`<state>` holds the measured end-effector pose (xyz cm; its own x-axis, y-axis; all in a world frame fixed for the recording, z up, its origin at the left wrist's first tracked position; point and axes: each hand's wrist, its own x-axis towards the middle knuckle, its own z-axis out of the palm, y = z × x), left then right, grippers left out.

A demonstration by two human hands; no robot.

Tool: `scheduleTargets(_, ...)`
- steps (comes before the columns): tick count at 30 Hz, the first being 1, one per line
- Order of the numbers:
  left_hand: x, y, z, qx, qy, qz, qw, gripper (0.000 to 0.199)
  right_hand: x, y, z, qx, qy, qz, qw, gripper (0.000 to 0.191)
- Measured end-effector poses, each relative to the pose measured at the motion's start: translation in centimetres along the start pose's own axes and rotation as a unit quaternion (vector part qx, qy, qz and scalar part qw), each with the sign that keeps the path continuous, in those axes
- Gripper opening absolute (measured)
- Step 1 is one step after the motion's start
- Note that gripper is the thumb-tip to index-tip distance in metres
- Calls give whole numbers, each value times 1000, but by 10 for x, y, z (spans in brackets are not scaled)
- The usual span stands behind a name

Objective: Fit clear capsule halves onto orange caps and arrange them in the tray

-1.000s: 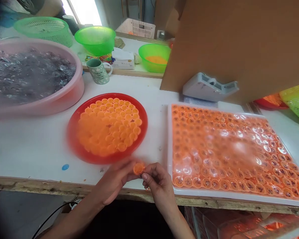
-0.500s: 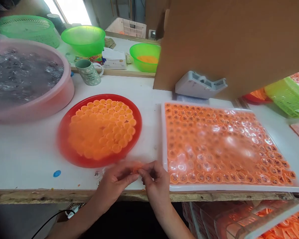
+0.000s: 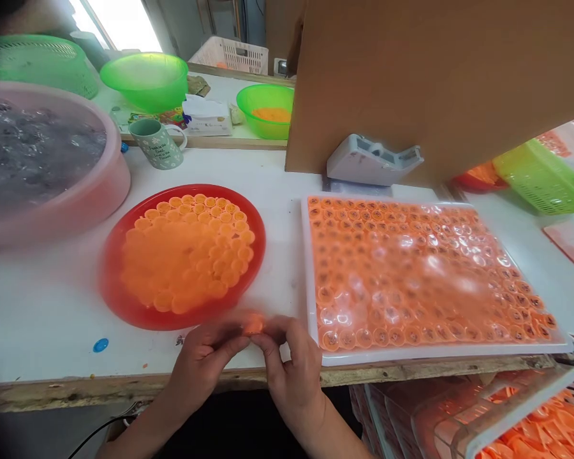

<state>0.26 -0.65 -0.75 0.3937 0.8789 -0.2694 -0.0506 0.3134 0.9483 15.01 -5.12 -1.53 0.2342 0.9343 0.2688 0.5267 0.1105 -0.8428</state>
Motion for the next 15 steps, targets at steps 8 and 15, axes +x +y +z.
scheduleTargets(8, -4, 7, 1, -59, -32, 1, 998, 26, 2, -17, -6, 38, 20, -67, 997, 20)
scheduleTargets(15, -7, 0, 5, -137, -5, -2, 991, 23, 1, -19, -7, 92, -1, -23, 996, 19)
